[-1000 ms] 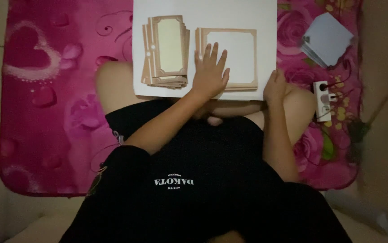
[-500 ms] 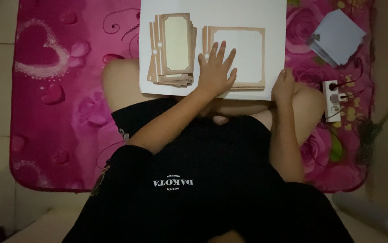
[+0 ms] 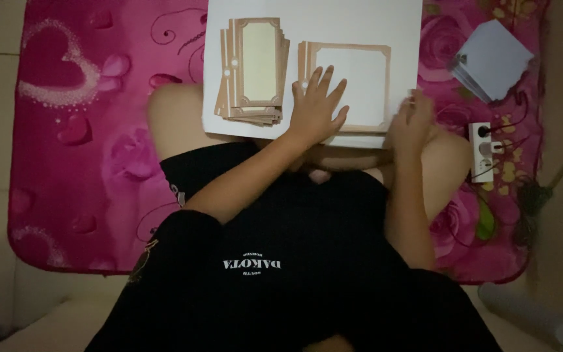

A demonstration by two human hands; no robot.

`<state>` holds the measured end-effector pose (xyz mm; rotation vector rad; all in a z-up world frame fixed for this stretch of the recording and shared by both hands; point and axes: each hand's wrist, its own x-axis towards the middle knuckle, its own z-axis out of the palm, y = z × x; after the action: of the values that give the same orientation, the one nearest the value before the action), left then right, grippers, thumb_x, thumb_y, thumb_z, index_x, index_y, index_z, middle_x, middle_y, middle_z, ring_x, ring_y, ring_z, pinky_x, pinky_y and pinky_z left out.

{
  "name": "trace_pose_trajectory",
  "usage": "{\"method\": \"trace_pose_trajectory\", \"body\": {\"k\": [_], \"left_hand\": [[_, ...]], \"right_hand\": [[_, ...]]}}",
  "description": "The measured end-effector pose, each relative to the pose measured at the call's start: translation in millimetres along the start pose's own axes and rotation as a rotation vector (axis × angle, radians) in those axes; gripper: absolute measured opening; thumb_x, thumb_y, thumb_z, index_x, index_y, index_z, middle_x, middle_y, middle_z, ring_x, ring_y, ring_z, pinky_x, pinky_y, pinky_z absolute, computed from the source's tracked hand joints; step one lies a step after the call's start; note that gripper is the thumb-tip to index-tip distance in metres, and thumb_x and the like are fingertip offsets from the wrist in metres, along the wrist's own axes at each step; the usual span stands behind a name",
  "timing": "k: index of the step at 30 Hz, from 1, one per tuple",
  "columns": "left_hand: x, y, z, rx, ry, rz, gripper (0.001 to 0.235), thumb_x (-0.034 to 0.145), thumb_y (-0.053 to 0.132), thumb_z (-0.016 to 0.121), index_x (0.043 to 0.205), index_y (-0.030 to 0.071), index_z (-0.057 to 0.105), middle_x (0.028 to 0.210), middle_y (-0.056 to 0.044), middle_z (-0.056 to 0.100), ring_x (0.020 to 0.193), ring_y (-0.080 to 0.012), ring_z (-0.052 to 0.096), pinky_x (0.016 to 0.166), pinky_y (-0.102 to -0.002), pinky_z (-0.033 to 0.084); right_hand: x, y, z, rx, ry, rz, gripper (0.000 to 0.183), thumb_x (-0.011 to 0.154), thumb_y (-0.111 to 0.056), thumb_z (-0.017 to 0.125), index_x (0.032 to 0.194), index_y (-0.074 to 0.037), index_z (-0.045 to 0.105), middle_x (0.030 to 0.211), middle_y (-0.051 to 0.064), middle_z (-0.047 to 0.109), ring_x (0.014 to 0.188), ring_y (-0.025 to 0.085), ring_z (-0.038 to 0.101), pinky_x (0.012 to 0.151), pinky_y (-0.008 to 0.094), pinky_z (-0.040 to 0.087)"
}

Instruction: The person is manually pressing down on stacks of printed cards to flatten them and ensure they are properly stacked.

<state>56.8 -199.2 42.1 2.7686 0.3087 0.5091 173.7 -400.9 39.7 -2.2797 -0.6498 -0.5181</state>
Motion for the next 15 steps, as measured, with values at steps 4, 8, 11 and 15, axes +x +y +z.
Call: {"method": "trace_pose_trajectory", "body": {"k": [4,8,11,15], "left_hand": [[-1,2,-16,-0.112,-0.107,0.018,0.056,0.097,0.045,0.061,0.143,0.015,0.058,0.162,-0.022,0.031,0.149,-0.0412,0.029,0.101,-0.075,0.028],[-4,-5,-12,-0.157,-0.096,0.066,0.051,0.095,0.043,0.065,0.136,0.012,0.064,0.158,-0.023,0.037,0.145,-0.0409,0.037,0.098,-0.067,0.031],[-7,-3,-26,-0.159,-0.059,0.063,0.047,0.096,0.039,0.062,0.134,0.011,0.064,0.155,-0.024,0.04,0.144,-0.0405,0.039,0.097,-0.059,0.034],[-6,-1,-24,-0.17,-0.047,0.039,0.046,0.095,0.038,0.062,0.133,0.011,0.064,0.154,-0.025,0.04,0.144,-0.0405,0.038,0.097,-0.057,0.033]], "right_hand": [[4,-16,4,0.148,-0.329,0.146,0.037,0.11,-0.018,0.05,0.134,0.009,0.057,0.123,0.026,0.06,0.116,0.04,0.058,0.1,0.048,0.047],[2,-41,-7,-0.008,-0.5,0.267,0.051,0.105,-0.033,0.063,0.135,0.008,0.057,0.119,0.03,0.06,0.117,0.047,0.059,0.099,0.057,0.049],[-1,-51,-12,0.041,-0.556,0.336,0.069,0.104,-0.037,0.065,0.148,0.01,0.042,0.14,0.032,0.048,0.134,0.044,0.049,0.113,0.053,0.04],[4,-67,-19,0.044,-0.568,0.334,0.069,0.105,-0.034,0.064,0.149,0.013,0.038,0.139,0.034,0.046,0.134,0.049,0.046,0.112,0.057,0.038]]}}
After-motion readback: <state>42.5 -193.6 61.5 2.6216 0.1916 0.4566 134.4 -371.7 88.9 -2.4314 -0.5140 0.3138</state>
